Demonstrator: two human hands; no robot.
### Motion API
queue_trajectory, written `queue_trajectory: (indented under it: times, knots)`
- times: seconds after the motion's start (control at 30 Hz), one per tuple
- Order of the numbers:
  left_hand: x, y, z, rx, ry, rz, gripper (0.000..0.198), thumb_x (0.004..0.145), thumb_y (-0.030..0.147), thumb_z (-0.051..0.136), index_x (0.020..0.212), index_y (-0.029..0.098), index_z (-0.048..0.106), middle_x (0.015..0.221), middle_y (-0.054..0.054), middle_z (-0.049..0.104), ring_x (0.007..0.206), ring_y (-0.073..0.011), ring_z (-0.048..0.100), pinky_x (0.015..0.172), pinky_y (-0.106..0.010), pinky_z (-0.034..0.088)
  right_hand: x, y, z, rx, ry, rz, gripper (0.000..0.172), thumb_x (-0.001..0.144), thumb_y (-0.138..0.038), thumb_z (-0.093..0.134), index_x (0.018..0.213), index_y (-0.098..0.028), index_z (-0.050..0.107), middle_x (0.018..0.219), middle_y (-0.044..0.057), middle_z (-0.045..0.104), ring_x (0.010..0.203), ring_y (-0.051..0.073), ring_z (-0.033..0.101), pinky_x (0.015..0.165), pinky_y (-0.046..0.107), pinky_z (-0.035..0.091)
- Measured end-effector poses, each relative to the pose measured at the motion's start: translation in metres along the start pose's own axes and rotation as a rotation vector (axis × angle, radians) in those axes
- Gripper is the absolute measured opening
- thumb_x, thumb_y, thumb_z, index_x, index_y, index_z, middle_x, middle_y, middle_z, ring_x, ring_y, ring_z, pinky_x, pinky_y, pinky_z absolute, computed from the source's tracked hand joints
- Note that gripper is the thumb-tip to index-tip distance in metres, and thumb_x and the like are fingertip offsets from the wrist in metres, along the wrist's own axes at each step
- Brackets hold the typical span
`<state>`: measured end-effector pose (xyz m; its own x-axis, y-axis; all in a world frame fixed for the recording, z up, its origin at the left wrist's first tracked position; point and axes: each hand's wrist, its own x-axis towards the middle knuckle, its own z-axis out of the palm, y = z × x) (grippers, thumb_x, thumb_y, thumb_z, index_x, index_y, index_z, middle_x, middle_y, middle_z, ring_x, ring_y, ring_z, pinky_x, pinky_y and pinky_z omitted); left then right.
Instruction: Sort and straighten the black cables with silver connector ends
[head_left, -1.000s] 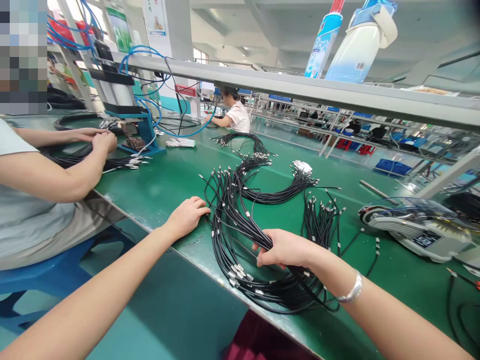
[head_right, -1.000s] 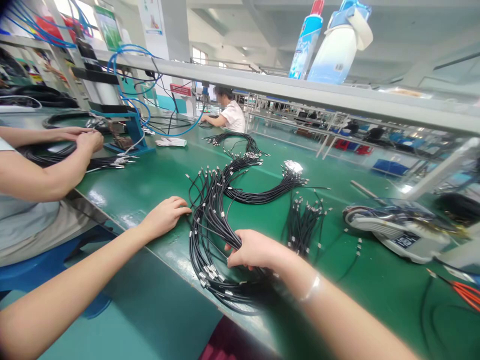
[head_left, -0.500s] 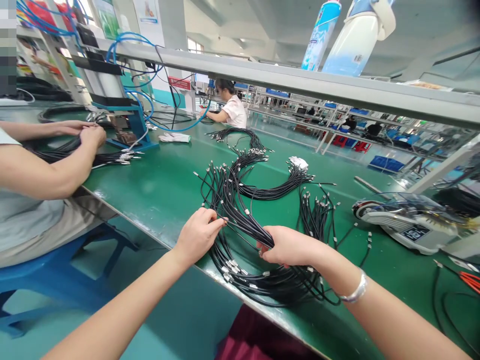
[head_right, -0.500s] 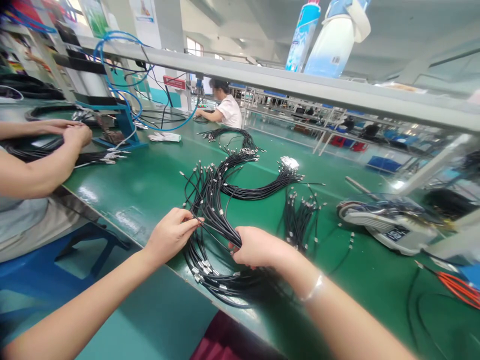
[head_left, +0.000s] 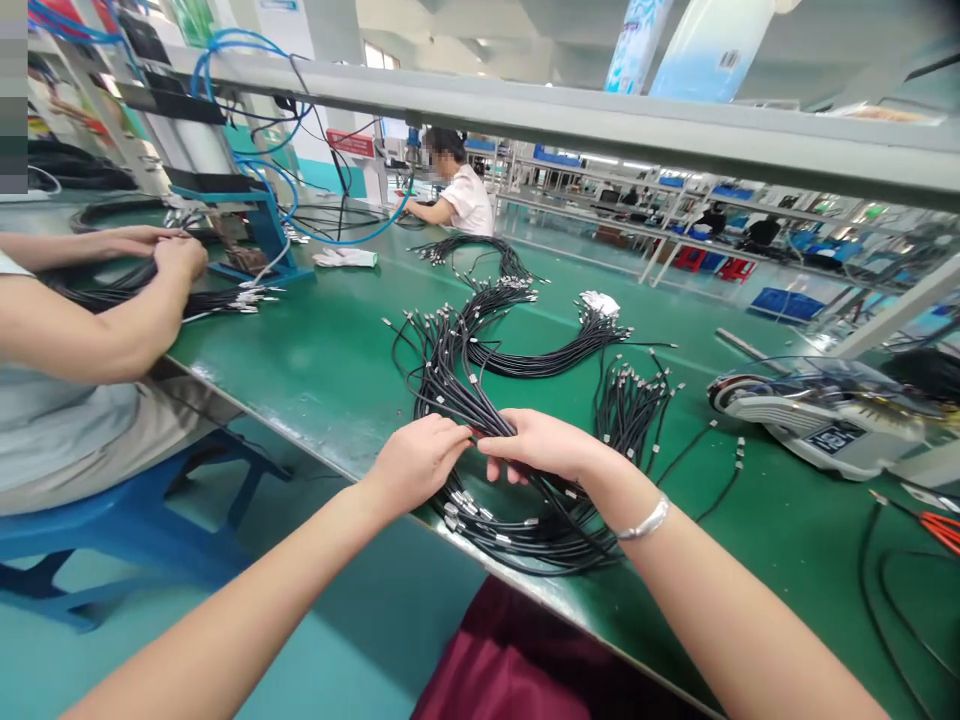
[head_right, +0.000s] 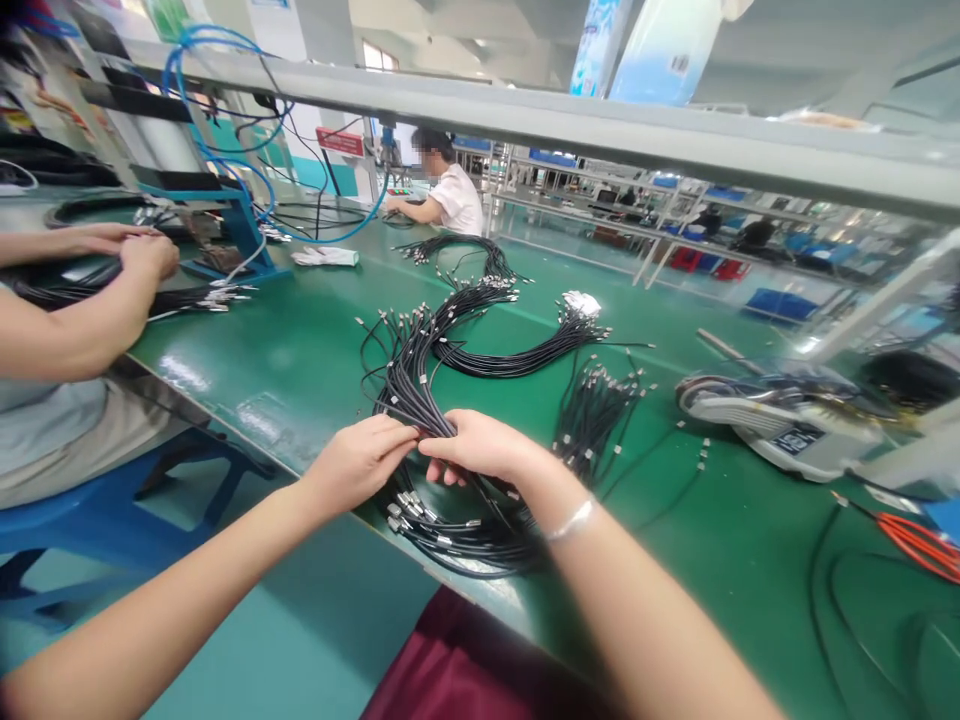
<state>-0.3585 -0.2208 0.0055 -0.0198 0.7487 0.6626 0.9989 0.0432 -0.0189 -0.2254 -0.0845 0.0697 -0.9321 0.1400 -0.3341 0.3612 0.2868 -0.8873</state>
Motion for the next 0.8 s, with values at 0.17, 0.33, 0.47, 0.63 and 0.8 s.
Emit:
queue_trajectory:
  times: [0.17,0.33,0.47,0.63,0.8]
  knots:
    - [-0.042,0.0,-0.03,-0.166,-0.065,-0.178,0.027,0.083,0.018,0.051,0.108,0.022,0.059,0.095,0.002,0.065,0.087,-0.0033,0.056,0.079,-0.014,0.045,-0.003,0.003,-0.001,-0.168,0.021,-0.01,0.014,0.077,-0.026,0.056,0.075,-0.013,0.053,0.06,-0.002,0.052,0.045,0.005,0.045,0.041,0.014,0.038]
    - [-0.058,0.023,-0.028,-0.198,-0.166,-0.014,0.025,0.079,0.018,0.056,0.104,0.024,0.062,0.097,-0.001,0.062,0.095,-0.0079,0.052,0.084,-0.02,0.044,0.004,0.012,0.0,-0.001,-0.105,0.027,0.011,0.076,-0.016,0.05,0.086,-0.014,0.049,0.068,0.001,0.06,0.047,0.006,0.051,0.044,0.015,0.044]
    - [-0.047,0.031,-0.02,-0.203,-0.21,-0.035,0.022,0.082,0.018,0.052,0.095,0.031,0.064,0.09,0.001,0.058,0.085,-0.0057,0.048,0.076,-0.02,0.04,0.001,0.011,-0.002,-0.14,-0.054,-0.045,0.013,0.074,-0.02,0.053,0.086,-0.015,0.051,0.068,-0.001,0.061,0.041,0.004,0.041,0.038,0.014,0.037]
    - [-0.023,0.025,-0.027,-0.249,-0.349,-0.031,0.018,0.085,0.018,0.044,0.087,0.022,0.061,0.088,0.001,0.059,0.087,-0.0066,0.048,0.082,-0.023,0.038,-0.002,0.007,-0.002,-0.245,-0.023,-0.035,0.025,0.066,-0.028,0.062,0.086,-0.017,0.052,0.07,-0.002,0.059,0.055,0.008,0.05,0.04,0.015,0.041]
    - [0.003,0.007,-0.03,-0.167,-0.306,0.127,0.02,0.086,0.022,0.043,0.094,0.022,0.062,0.089,0.0,0.062,0.087,-0.0077,0.051,0.083,-0.024,0.039,-0.003,0.009,-0.003,-0.299,-0.075,-0.041,0.028,0.063,-0.031,0.064,0.085,-0.016,0.053,0.067,-0.002,0.058,0.051,0.009,0.049,0.039,0.016,0.041]
